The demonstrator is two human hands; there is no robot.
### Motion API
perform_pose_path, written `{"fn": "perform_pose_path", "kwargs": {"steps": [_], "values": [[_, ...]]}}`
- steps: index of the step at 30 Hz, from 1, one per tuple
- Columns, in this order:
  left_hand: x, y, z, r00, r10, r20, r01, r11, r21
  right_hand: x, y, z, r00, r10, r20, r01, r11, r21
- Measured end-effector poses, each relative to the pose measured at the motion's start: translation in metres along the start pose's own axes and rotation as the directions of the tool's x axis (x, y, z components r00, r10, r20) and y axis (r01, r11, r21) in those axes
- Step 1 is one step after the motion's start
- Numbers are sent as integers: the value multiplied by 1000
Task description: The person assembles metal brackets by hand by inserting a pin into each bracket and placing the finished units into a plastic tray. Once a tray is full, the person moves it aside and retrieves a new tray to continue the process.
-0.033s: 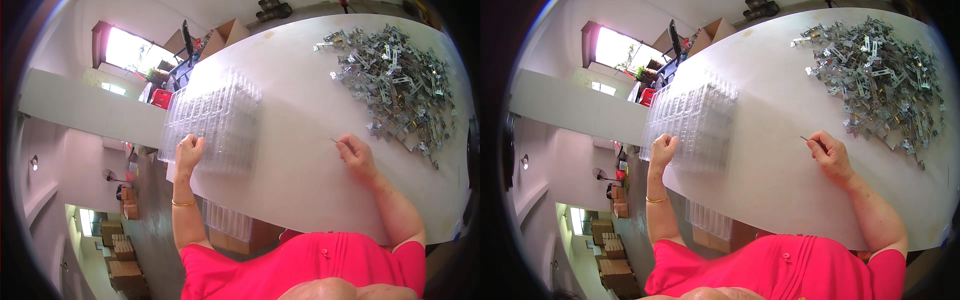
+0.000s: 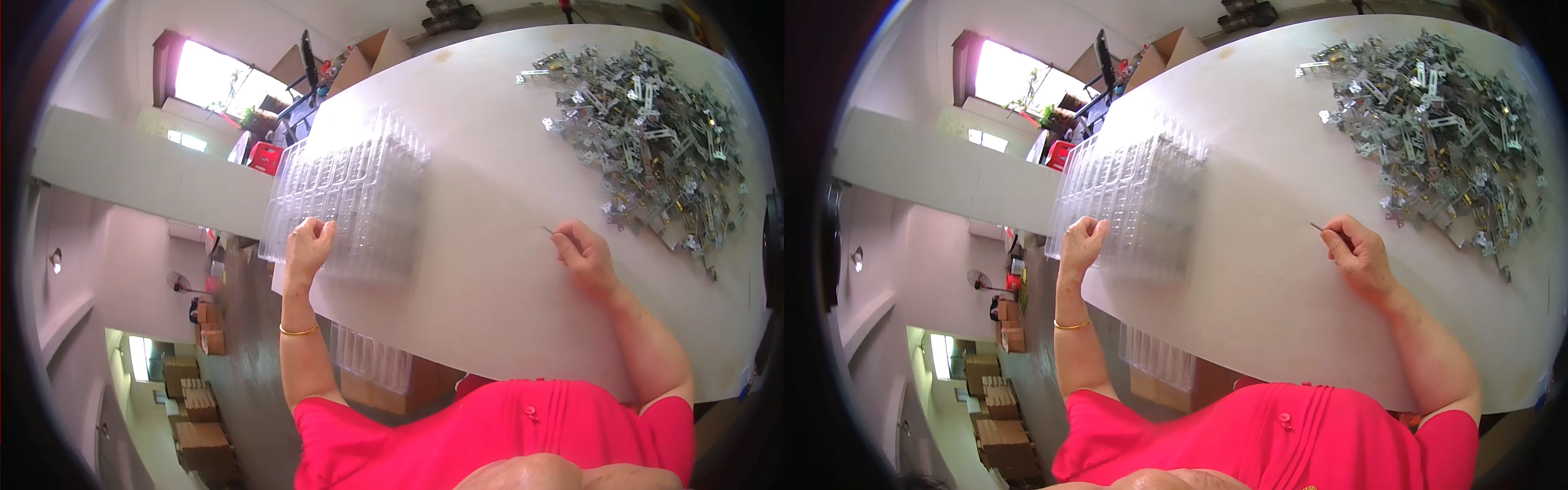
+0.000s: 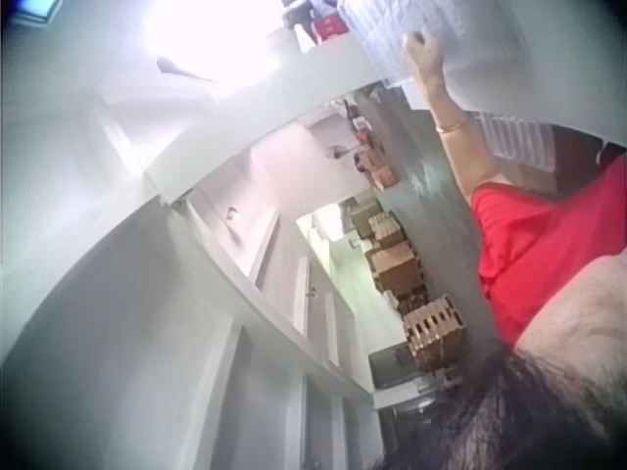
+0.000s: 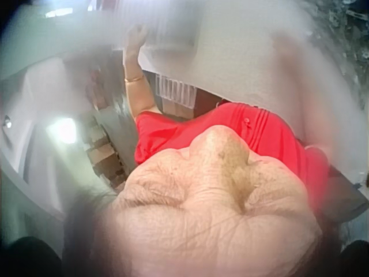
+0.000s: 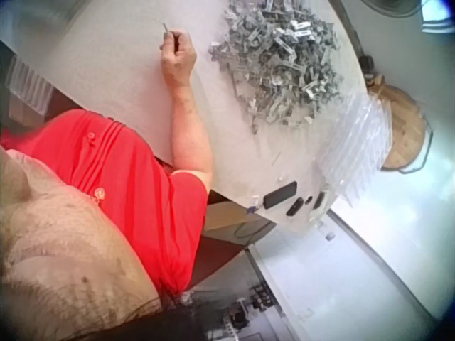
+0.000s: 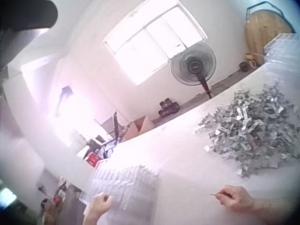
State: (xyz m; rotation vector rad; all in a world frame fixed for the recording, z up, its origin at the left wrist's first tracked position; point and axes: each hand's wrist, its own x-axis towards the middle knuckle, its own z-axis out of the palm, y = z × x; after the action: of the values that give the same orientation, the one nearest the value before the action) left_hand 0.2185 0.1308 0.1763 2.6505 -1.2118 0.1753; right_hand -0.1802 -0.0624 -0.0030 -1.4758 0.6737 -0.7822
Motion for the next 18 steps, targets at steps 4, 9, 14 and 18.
{"fn": "perform_pose_path", "kwargs": {"steps": [4, 9, 14, 18], "values": [[15, -34, -16, 948, -47, -314, 12, 994, -111, -2, 4, -1, 999, 42, 9, -42, 999, -29], [26, -182, -34, 774, -332, -540, 230, 941, -249, 0, 7, 0, 1000, 14, 17, -14, 999, 34], [23, -237, -14, 570, -820, -62, 526, 421, -739, -1, 12, -4, 1000, 20, -6, -20, 1000, 15], [23, -256, 1, 605, -796, -9, 500, 388, -774, -1, 13, -4, 1000, 15, -14, -15, 1000, 5]]}}
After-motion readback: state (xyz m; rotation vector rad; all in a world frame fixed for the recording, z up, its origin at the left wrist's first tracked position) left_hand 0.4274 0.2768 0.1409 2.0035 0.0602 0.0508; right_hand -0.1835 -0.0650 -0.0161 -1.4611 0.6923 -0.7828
